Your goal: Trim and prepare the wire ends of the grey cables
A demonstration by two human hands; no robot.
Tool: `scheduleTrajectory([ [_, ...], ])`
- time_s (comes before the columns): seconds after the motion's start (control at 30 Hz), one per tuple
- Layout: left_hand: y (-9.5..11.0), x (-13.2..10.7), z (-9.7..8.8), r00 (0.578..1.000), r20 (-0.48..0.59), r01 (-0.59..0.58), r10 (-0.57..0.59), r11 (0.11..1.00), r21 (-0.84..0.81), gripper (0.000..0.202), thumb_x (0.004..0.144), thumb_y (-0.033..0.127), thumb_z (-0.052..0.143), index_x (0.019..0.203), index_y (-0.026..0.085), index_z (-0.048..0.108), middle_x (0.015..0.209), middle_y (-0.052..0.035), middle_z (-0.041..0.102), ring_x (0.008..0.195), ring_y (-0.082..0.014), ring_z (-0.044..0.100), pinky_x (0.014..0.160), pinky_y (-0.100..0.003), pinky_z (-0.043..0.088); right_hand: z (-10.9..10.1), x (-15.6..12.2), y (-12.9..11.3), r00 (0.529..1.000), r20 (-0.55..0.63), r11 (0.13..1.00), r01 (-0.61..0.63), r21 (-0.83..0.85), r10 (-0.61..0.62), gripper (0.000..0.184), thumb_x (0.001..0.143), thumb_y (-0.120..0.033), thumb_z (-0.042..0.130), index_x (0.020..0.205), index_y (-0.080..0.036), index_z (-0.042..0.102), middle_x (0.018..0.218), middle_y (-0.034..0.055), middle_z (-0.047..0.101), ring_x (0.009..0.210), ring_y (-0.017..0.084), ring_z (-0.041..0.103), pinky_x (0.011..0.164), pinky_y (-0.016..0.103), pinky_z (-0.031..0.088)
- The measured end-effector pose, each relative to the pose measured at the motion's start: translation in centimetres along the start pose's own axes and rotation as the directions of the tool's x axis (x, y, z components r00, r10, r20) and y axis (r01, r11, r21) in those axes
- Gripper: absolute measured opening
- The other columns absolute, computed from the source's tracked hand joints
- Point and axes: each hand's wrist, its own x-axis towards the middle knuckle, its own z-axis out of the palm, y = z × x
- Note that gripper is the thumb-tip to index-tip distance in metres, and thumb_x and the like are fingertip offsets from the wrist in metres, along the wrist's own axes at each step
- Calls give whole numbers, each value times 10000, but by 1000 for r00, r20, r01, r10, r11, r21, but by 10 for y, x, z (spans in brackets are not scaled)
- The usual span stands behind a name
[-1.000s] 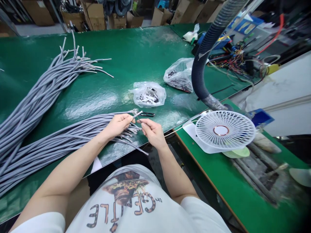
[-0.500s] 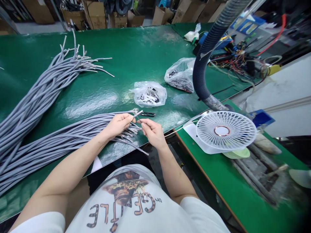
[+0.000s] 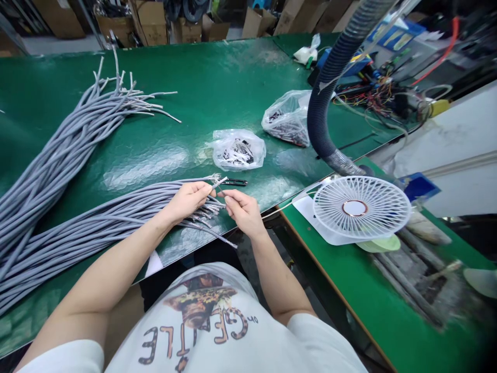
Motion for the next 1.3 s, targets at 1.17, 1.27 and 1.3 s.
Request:
scheduleTrajectory([
  [1.17,-6,0,0,999,12,-48,47,996,78,429,817,551,545,794,123,562,453,110,252,404,-43,166,415,-204,117,0,3,3,1000,24,1000,-18,11,18,311,869,-411,547,956,-144,682,514,-52,435,466,69,384,469,215,328],
  [1.27,-9,1,0,997,24,-73,70,988,135,414,831,536,526,800,125,565,477,101,253,422,-48,189,424,-201,137,0,6,2,999,40,999,1,-34,0,308,886,-404,517,944,-144,671,514,-52,440,472,74,391,490,215,349],
  [1.3,-10,1,0,996,24,-84,81,983,165,400,838,522,518,788,127,562,485,96,261,430,-50,197,428,-199,146,0,5,-1,999,35,997,16,-69,-14,296,893,-394,507,921,-147,667,517,-50,444,479,77,398,502,217,358],
])
